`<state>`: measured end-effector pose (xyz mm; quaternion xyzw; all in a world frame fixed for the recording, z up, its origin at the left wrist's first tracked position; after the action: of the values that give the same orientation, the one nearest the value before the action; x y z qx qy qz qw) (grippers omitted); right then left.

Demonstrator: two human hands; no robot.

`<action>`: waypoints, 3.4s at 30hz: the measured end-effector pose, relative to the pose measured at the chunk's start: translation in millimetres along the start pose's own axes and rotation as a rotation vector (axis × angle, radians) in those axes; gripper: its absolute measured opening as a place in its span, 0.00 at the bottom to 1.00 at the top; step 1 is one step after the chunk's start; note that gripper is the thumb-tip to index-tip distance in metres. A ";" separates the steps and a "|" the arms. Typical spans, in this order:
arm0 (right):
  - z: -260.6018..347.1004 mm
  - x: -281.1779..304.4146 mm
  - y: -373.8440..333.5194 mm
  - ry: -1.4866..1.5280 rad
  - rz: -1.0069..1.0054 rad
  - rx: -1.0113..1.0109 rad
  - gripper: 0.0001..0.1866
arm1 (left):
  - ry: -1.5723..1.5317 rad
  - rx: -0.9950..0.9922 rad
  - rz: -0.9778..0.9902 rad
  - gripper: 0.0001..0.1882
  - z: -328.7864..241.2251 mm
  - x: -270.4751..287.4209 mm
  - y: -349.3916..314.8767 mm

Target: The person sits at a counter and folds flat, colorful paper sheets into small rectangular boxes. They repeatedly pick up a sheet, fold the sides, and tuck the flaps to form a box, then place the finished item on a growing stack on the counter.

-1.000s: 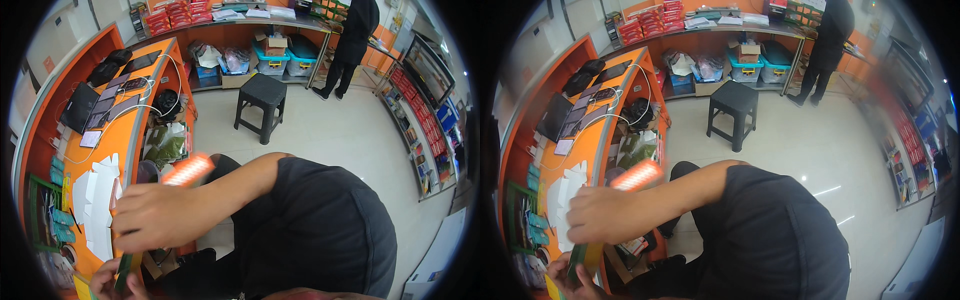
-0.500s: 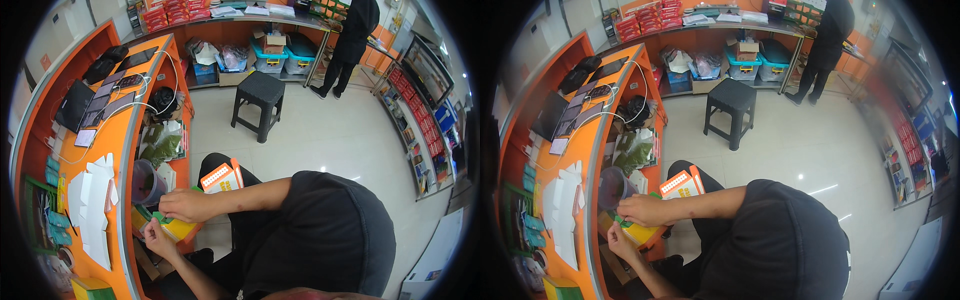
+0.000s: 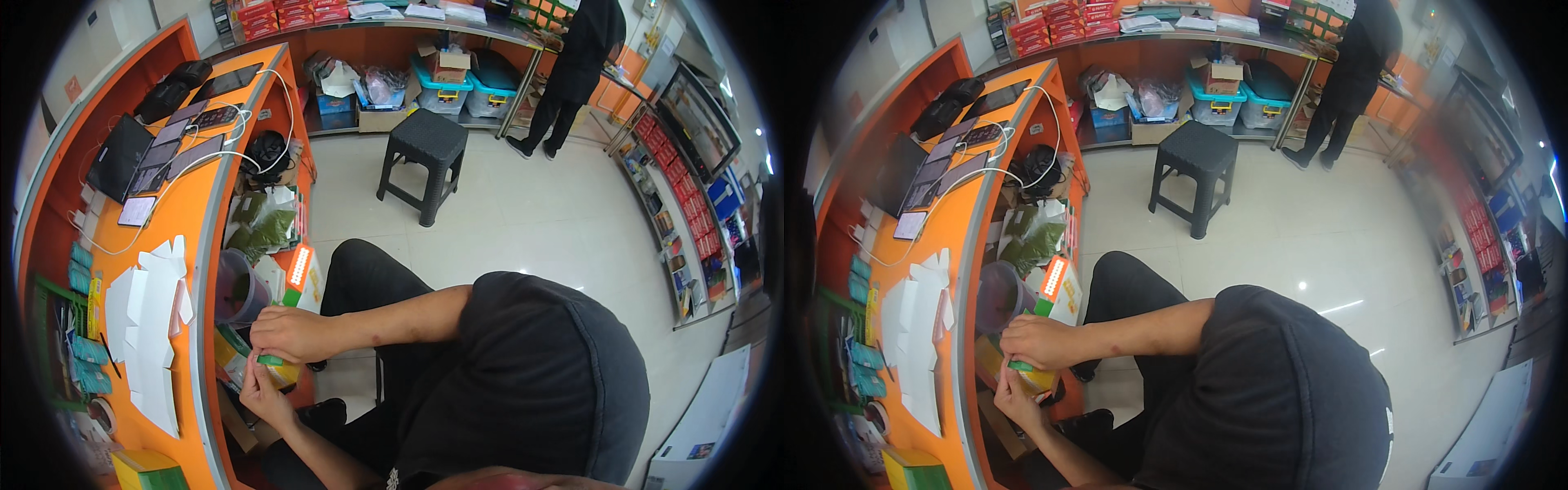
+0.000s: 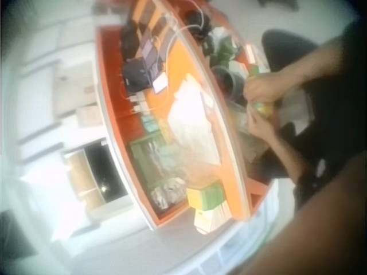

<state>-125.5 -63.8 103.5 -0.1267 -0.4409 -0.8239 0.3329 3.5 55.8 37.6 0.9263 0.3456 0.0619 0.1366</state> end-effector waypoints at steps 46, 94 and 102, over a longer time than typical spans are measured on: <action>-40.6 -11.4 -27.6 0.440 -0.021 -0.636 0.10 | -0.212 0.018 -0.153 0.16 24.4 -28.2 5.9; -32.2 -7.8 -5.4 0.194 0.203 -0.363 0.08 | -0.313 0.048 -0.116 0.15 22.5 -34.1 9.1; -30.1 -26.6 -16.2 0.061 0.200 -0.221 0.14 | -0.270 -0.048 -0.287 0.17 25.9 -27.1 14.1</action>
<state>-113.8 -70.3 62.3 -0.1809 -0.3224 -0.8335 0.4106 -2.6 22.4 16.5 0.8640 0.4509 -0.0747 0.2110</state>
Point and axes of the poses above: each hand's wrist, its own y-axis towards the middle knuckle, its own x-axis out of the back of the hand, z = x × y, the point moved 4 cm from there along y, towards the middle knuckle, and after that the axes turned 9 degrees about -x, right-handed, at the moved point
